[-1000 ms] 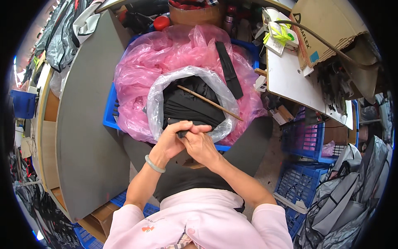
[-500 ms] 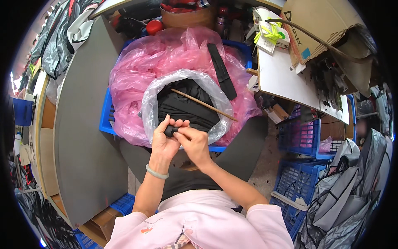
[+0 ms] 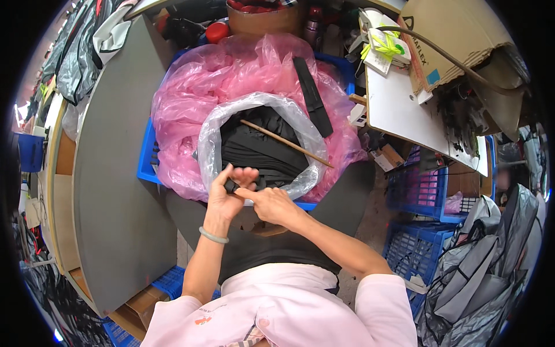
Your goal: The recorder is inspecting and organizing long black plastic or rubber strips at a manufacturing workstation.
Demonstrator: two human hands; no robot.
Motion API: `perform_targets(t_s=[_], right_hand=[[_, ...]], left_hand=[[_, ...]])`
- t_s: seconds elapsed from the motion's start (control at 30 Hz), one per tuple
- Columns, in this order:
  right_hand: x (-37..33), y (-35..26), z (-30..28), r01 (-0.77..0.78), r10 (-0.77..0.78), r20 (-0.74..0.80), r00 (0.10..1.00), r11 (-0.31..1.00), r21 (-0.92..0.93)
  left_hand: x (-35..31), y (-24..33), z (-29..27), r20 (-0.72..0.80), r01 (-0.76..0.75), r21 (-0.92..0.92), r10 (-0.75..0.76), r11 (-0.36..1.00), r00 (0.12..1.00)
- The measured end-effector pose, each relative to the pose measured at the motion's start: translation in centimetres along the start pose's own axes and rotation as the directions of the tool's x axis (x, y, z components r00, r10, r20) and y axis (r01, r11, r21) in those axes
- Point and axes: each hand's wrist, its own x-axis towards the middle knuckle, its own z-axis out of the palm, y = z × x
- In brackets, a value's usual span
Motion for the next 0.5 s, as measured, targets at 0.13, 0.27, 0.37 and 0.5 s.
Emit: perform_targets(t_s=[0.13, 0.27, 0.37, 0.5], right_hand=[[0.3, -0.6, 0.4, -0.070, 0.068, 0.098, 0.993, 0.997, 0.013], [2.6, -0.5, 1.6, 0.022, -0.027, -0.037, 0.999, 0.991, -0.133], [3.5, -0.4, 2.5, 0.018, -0.027, -0.086, 0.996, 0.995, -0.101], [2.3, -2.6, 1.4, -0.020, 0.028, 0.061, 0.998, 0.991, -0.132]], left_hand=[[-0.2, 0.0, 0.8, -0.017, -0.082, -0.089, 0.080, 0.993, 0.997], [1.3, -1.6, -0.5, 0.054, -0.145, -0.067, 0.149, 0.987, 0.987], [1.5, -0.8, -0.3, -0.003, -0.070, -0.050, 0.070, 0.996, 0.998], [1.0, 1.7, -1.2, -0.069, -0.031, -0.127, 0.022, 0.991, 0.997]])
